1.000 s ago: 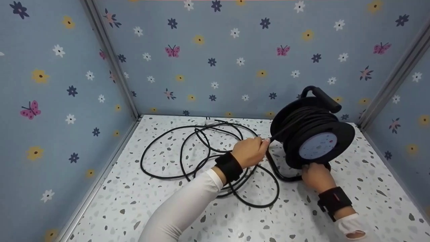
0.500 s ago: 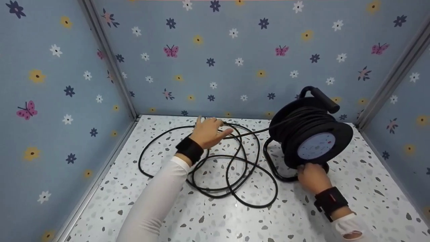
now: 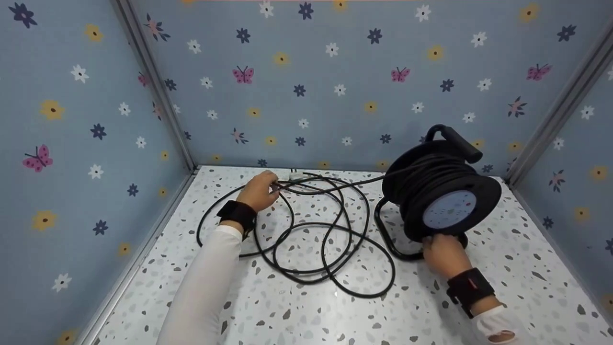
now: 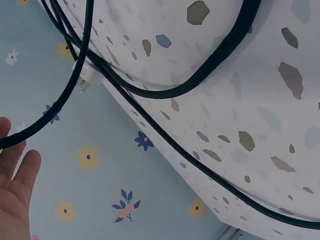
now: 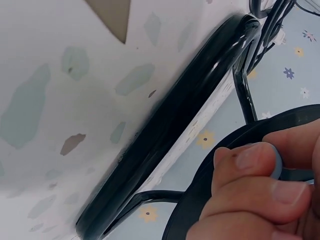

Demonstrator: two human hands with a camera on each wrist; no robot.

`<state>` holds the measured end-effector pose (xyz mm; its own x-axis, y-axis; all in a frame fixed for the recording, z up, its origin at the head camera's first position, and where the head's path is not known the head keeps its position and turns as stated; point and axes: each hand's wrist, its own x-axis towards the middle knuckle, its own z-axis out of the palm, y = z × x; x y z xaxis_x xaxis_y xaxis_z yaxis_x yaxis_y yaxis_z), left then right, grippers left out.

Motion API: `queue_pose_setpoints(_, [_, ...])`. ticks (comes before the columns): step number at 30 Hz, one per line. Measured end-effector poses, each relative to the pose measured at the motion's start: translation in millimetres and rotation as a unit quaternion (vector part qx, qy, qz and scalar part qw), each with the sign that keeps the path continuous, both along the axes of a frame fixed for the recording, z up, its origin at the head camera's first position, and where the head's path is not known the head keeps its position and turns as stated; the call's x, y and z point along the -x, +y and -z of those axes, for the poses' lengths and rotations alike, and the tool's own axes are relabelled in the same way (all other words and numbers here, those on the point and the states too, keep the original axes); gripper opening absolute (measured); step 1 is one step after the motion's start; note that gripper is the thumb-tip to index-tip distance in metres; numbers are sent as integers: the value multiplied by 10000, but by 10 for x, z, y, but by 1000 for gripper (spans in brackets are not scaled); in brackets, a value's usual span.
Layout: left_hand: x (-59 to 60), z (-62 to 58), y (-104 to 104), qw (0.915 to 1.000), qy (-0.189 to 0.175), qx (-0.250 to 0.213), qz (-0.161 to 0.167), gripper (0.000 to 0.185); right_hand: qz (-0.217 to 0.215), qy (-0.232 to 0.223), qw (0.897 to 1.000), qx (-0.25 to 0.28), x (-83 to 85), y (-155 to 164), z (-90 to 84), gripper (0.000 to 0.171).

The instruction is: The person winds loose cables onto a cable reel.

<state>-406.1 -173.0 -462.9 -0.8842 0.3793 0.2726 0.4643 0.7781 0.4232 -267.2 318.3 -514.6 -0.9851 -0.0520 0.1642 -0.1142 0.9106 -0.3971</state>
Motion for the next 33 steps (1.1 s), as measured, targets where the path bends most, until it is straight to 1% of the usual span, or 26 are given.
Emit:
queue_pose_setpoints(1, [-1,2,-22,9999,54,-115,-38,7,-24,32,10000,-33,-4,-6,-3,42])
queue_pose_setpoints(5, [-29,-24,-92,9985,303,-442,-86,17,-58,92,9999,-86,-5,-30,-12,41])
queue_pose_setpoints(7, [-57,-51,-121,9968,604,-513,-73,26,-50,98,9999,-85,-2,-47,-13,41])
queue_pose_setpoints(8, [-73,-66,-132,9953,811,-531,-70,31,-15,59,10000,-36,0,-55,-12,42])
queue_pose_setpoints(10, [-109,-99,-149,9893,1347,-563,-83,39,46,-5,10000,36,-2,-77,-11,44])
queue_pose_setpoints(13, [-159,-162,-155,9756,2095,-655,-28,42,123,-129,9996,200,-10,-108,-6,44])
queue_pose_setpoints(15, [-186,-218,-140,9677,2393,-794,66,40,161,-198,9991,328,-16,-127,-11,44])
queue_pose_setpoints(16, [-198,-253,-126,9654,2446,-894,127,39,154,-201,9990,375,-17,-135,-14,43])
queue_pose_setpoints(18, [-221,-324,-93,9654,2349,-1107,245,38,132,-246,9985,472,-19,-151,-28,44])
queue_pose_setpoints(21, [-276,-404,-49,9706,1968,-1336,370,40,69,-337,9978,558,-23,-173,-53,43])
queue_pose_setpoints(24, [-364,-441,-13,9785,1586,-1245,433,50,52,-438,9972,609,-45,-204,-89,41])
queue_pose_setpoints(27, [-453,-421,6,9842,1395,-958,518,55,49,-463,9972,583,-67,-246,-130,41])
queue_pose_setpoints(29, [-505,-376,13,9854,1338,-834,636,51,34,-459,9971,602,-74,-269,-149,41])
queue_pose_setpoints(31, [-551,-319,17,9847,1398,-720,752,45,5,-422,9971,635,-77,-293,-168,40])
queue_pose_setpoints(33, [-590,-263,24,9821,1540,-591,909,41,-15,-359,9971,678,-76,-318,-193,40])
